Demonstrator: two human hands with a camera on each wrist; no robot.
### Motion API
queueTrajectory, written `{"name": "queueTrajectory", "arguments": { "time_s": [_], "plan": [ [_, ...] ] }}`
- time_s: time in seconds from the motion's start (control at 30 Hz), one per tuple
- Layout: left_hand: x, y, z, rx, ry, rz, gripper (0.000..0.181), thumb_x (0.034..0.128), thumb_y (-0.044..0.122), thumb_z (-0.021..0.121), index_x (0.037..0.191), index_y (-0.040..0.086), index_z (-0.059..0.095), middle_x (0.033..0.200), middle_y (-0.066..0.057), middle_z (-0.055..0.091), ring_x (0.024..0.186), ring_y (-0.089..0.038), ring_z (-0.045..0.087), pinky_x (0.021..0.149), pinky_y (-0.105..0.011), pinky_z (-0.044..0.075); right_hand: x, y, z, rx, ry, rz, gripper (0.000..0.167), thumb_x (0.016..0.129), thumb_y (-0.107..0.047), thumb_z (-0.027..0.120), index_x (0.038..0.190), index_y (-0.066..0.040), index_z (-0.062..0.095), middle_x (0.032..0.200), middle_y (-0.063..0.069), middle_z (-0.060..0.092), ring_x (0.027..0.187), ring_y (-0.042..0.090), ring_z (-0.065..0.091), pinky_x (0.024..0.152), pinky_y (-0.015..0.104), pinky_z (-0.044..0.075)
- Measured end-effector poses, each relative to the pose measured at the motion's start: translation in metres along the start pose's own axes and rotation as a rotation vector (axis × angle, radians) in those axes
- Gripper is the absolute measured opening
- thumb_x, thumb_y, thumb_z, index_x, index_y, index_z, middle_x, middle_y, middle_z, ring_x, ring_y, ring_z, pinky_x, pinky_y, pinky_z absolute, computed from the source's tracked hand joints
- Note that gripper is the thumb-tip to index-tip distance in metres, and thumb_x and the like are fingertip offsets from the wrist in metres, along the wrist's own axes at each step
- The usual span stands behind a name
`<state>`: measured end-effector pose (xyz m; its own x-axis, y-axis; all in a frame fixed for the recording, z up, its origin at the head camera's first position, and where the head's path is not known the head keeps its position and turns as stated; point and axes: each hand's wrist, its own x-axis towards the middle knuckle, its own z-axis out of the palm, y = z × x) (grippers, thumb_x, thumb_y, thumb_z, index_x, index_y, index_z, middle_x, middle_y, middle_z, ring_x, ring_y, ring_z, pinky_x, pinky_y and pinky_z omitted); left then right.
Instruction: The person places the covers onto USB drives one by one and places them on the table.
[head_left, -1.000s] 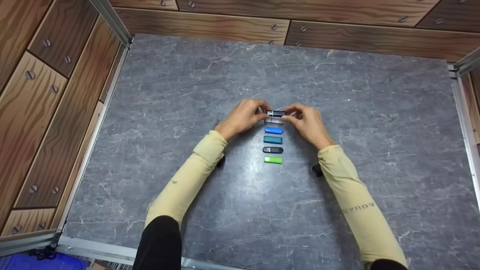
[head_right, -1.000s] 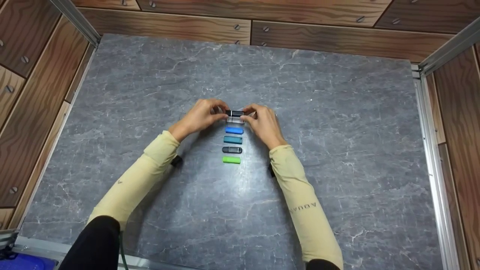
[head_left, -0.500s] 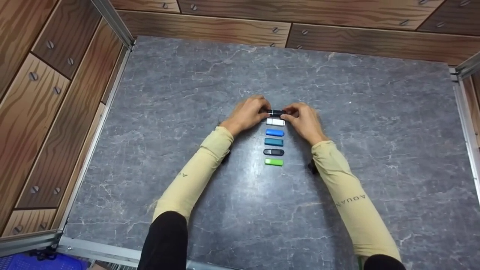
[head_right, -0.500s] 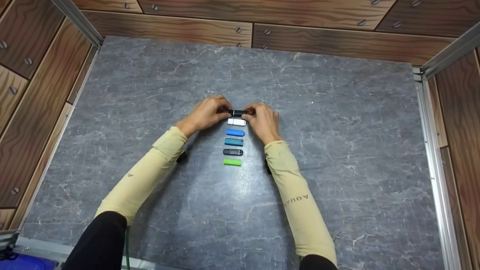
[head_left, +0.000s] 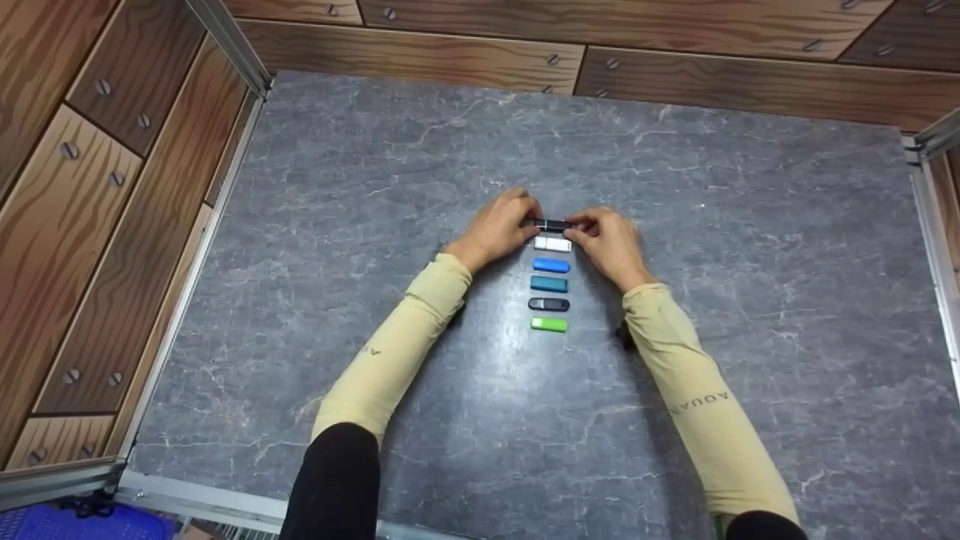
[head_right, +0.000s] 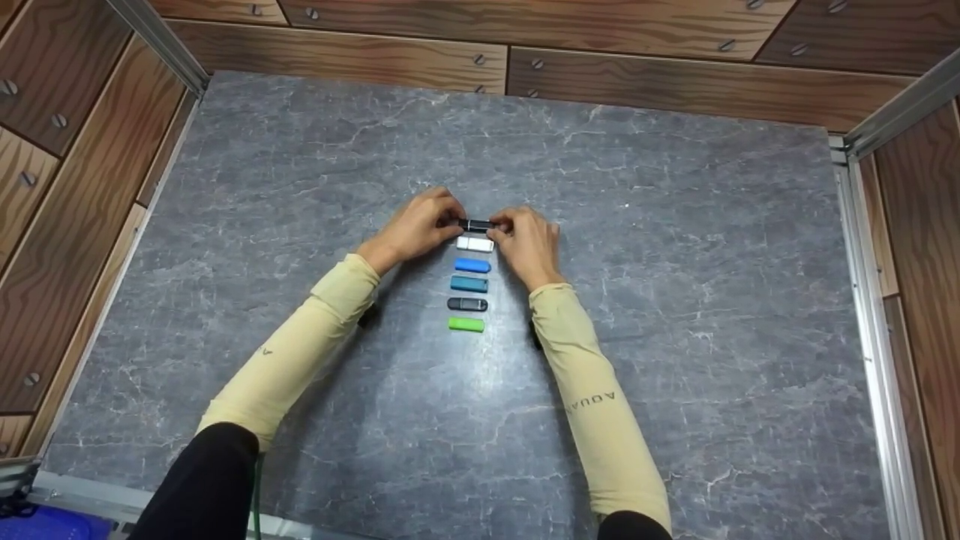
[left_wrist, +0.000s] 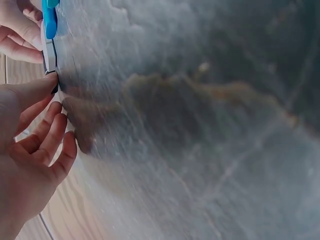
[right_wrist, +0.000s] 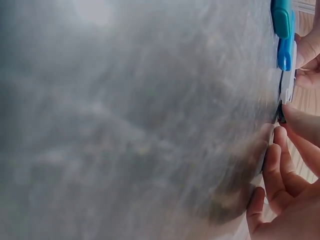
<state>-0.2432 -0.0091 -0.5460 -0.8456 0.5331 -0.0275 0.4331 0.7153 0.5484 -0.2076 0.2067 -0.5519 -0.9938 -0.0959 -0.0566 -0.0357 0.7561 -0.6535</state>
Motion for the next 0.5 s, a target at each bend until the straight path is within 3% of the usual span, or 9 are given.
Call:
{"name": "queueTrajectory", "arguments": {
  "time_s": [0.23,0.37,0.5],
  "plan": [
    [-0.012,0.000,-0.001,-0.081,0.009,-0.040,0.039,0.1028,0.019,0.069,0.139,0.004,0.065,0.130,-0.013,0.066,0.124,-0.028,0.063,0.114,-0.039,0.050,-0.005,0.002,-0.009,0.127,-0.055,0.016,0.036,0.104,-0.022,0.069,0.133,0.000,0.070,0.115,0.022,0.075,0.099,0.030,0.068,0.081,0.027,0.049],
    [-0.029,0.002,-0.003,-0.109,0.014,-0.055,0.044,0.1057,0.020,0.064,0.144,0.001,0.059,0.137,-0.016,0.064,0.130,-0.030,0.061,0.119,-0.040,0.048,-0.019,0.004,-0.016,0.129,-0.039,-0.002,0.030,0.105,-0.022,0.066,0.122,0.001,0.074,0.118,0.024,0.075,0.105,0.034,0.068,0.094,0.040,0.053],
    [-0.049,0.003,-0.005,-0.092,0.013,-0.054,0.039,0.1069,0.021,0.062,0.139,0.001,0.063,0.134,-0.016,0.064,0.128,-0.030,0.061,0.117,-0.040,0.050,-0.040,0.007,-0.027,0.113,0.006,-0.032,0.023,0.105,-0.017,0.066,0.117,0.001,0.075,0.119,0.024,0.074,0.112,0.039,0.068,0.104,0.053,0.053]
  ]
}}
